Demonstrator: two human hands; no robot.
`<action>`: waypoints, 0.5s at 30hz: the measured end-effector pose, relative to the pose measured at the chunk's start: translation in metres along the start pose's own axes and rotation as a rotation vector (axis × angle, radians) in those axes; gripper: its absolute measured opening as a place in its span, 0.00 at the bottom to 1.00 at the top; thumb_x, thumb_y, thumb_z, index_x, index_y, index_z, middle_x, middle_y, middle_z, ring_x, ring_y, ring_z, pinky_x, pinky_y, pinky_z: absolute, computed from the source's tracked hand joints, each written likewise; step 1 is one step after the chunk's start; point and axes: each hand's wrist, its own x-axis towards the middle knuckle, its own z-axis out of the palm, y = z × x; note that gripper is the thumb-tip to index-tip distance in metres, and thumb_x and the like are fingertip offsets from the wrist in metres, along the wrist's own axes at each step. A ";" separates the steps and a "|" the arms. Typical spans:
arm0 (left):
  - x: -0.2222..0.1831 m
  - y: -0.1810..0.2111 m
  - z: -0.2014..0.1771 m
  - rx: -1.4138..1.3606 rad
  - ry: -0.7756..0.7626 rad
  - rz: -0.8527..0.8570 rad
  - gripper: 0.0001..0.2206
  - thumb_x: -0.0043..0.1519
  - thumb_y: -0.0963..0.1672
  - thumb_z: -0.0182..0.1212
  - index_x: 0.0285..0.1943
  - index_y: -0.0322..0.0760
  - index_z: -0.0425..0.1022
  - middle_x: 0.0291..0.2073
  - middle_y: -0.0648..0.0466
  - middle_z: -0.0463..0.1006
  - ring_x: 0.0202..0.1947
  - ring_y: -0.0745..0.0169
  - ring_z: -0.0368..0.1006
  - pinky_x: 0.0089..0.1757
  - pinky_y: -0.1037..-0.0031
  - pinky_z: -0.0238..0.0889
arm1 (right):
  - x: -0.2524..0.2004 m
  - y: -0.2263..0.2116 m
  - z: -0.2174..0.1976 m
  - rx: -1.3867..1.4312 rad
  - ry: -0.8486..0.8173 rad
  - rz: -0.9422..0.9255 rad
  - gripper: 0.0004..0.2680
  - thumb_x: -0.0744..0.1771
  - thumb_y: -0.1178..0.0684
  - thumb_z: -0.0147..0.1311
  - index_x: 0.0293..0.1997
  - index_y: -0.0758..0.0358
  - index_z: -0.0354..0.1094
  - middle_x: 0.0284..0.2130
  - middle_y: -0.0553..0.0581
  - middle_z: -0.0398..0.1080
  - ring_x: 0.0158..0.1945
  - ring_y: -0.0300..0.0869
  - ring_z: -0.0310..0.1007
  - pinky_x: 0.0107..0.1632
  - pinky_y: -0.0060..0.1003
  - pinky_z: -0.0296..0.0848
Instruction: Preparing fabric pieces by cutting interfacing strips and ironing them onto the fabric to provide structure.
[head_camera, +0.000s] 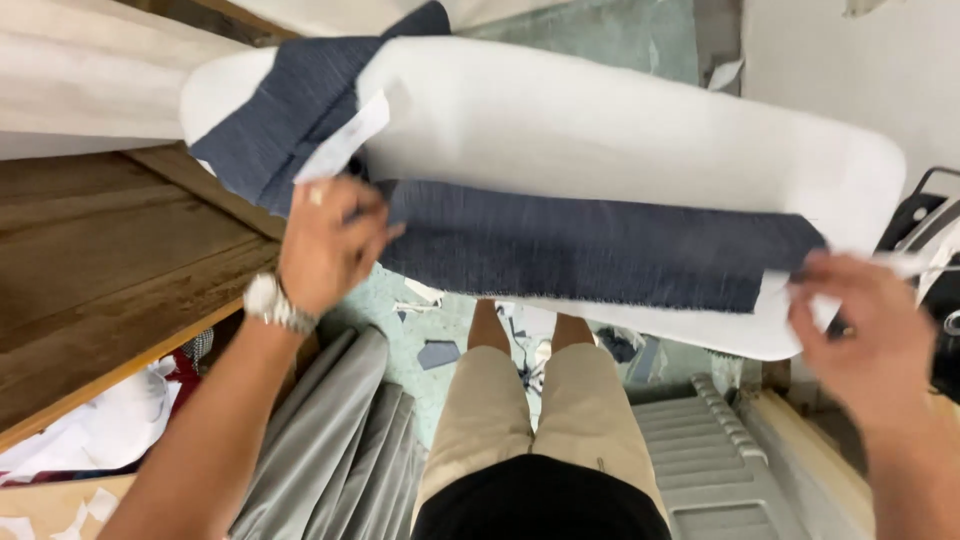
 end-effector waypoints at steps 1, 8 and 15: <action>-0.017 0.008 0.006 -0.008 -0.010 -0.001 0.15 0.77 0.41 0.84 0.44 0.37 0.77 0.51 0.46 0.81 0.49 0.45 0.80 0.50 0.51 0.75 | -0.011 -0.006 0.009 0.003 -0.008 0.010 0.02 0.80 0.65 0.74 0.60 0.68 0.90 0.72 0.69 0.91 0.75 0.60 0.91 0.81 0.56 0.88; -0.085 0.037 0.046 0.118 -0.233 -0.061 0.12 0.77 0.37 0.75 0.63 0.49 0.93 0.61 0.54 0.88 0.66 0.43 0.83 0.57 0.48 0.68 | -0.088 -0.011 0.080 0.192 -0.133 -0.022 0.08 0.75 0.64 0.74 0.59 0.58 0.83 0.62 0.59 0.83 0.73 0.55 0.87 0.78 0.58 0.80; -0.076 0.040 0.031 0.074 -0.283 -0.029 0.07 0.79 0.40 0.73 0.61 0.44 0.93 0.62 0.52 0.91 0.71 0.43 0.84 0.59 0.51 0.70 | -0.087 -0.011 0.065 0.164 -0.212 0.021 0.07 0.74 0.60 0.75 0.55 0.54 0.83 0.60 0.52 0.85 0.73 0.51 0.87 0.74 0.54 0.78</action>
